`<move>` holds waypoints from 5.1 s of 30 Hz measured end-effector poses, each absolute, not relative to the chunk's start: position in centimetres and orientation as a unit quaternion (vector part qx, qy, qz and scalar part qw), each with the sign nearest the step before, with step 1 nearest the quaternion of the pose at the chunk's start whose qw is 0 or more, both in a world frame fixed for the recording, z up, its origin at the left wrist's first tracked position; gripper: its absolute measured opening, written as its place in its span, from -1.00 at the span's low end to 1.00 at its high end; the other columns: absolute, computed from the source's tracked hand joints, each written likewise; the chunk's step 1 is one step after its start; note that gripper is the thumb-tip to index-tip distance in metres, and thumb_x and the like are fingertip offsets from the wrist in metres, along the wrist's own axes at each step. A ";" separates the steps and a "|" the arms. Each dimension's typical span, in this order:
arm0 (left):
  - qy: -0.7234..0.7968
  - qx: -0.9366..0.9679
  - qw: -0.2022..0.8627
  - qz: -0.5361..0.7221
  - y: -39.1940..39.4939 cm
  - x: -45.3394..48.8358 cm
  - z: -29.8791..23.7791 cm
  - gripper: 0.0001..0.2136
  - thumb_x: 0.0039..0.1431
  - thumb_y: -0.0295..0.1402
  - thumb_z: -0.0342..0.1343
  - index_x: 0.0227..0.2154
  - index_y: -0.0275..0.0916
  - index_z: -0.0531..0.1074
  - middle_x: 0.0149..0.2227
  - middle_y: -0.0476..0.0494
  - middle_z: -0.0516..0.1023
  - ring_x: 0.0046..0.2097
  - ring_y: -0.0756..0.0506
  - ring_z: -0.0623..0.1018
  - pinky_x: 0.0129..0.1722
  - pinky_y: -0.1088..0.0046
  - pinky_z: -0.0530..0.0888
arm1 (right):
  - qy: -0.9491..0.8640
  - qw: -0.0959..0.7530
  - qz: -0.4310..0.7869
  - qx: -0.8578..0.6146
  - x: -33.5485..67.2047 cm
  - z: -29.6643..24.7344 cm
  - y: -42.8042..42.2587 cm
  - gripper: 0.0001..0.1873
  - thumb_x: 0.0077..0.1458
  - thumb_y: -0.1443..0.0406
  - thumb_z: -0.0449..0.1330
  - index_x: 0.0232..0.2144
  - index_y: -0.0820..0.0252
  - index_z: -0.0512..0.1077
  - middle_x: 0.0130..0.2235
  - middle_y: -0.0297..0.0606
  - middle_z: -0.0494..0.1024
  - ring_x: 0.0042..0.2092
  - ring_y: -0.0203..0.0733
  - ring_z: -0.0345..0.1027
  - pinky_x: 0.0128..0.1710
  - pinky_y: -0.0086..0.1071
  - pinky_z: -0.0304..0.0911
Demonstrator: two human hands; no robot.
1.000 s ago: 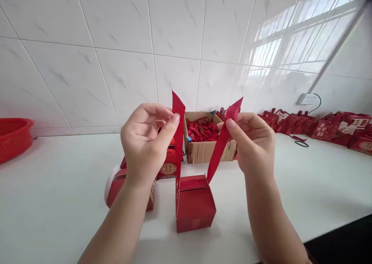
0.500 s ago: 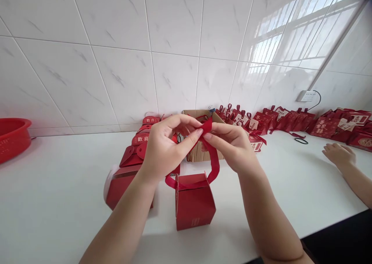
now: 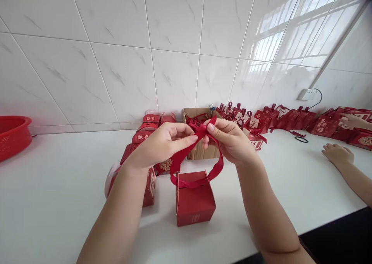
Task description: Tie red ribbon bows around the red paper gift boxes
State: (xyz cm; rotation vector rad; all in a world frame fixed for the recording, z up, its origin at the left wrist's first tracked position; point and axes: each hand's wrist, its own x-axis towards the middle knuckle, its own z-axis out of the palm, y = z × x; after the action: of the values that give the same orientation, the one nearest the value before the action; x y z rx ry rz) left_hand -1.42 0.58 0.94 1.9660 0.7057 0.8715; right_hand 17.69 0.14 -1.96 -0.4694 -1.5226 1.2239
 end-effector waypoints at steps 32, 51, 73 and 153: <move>0.273 0.858 0.175 0.399 1.6 -0.5 -0.8 -0.88 0.05 -0.47 0.05 -0.38 -0.21 0.47 -0.30 -0.07 0.51 -0.27 -0.05 0.54 -0.22 0.40 0.52 | -0.747 0.531 0.219 -0.336 17.6 -3.4 0.4 -0.77 0.06 0.22 0.18 -0.53 0.23 0.49 -0.50 -0.33 0.41 -0.42 -0.31 0.24 -0.41 -0.42 0.16; 0.370 0.759 0.089 0.528 -2.4 -5.4 -2.7 -0.73 0.09 -0.43 0.11 -0.11 -0.23 0.39 -0.32 -0.11 0.59 -0.24 -0.07 0.59 -0.15 0.38 0.52 | -0.373 0.745 0.398 -0.384 17.8 -7.3 -3.0 -0.65 -0.30 0.08 0.40 -0.48 0.19 0.51 -0.46 -0.33 0.52 -0.32 -0.26 0.43 -0.38 -0.45 0.21; 0.470 0.671 0.067 0.570 -4.6 -10.0 -9.3 -0.54 0.11 -0.36 0.09 0.06 -0.22 0.10 -0.32 -0.12 0.58 -0.26 -0.09 0.59 -0.15 0.34 0.49 | -0.236 0.778 0.343 -0.470 22.2 -14.7 -5.5 -0.61 -0.28 0.07 0.36 -0.43 0.20 0.45 -0.29 -0.25 0.48 -0.16 -0.17 0.36 -0.33 -0.41 0.25; 0.424 0.793 0.301 0.317 -6.9 -2.9 -10.2 -0.77 -0.02 -0.26 0.16 -0.27 -0.20 0.52 -0.19 -0.16 0.56 -0.19 -0.17 0.52 -0.17 0.28 0.45 | -0.709 0.478 0.044 -0.517 15.9 -15.3 -11.3 -0.63 0.15 0.17 0.10 -0.03 0.12 0.49 -0.30 -0.20 0.32 -0.35 -0.24 0.36 -0.28 -0.33 0.36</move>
State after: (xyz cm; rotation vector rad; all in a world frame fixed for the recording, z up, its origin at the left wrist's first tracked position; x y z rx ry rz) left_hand -2.93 -6.90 -10.17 2.1048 1.1237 0.8409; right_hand 15.93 -11.29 -15.25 -1.2616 -1.7324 0.1069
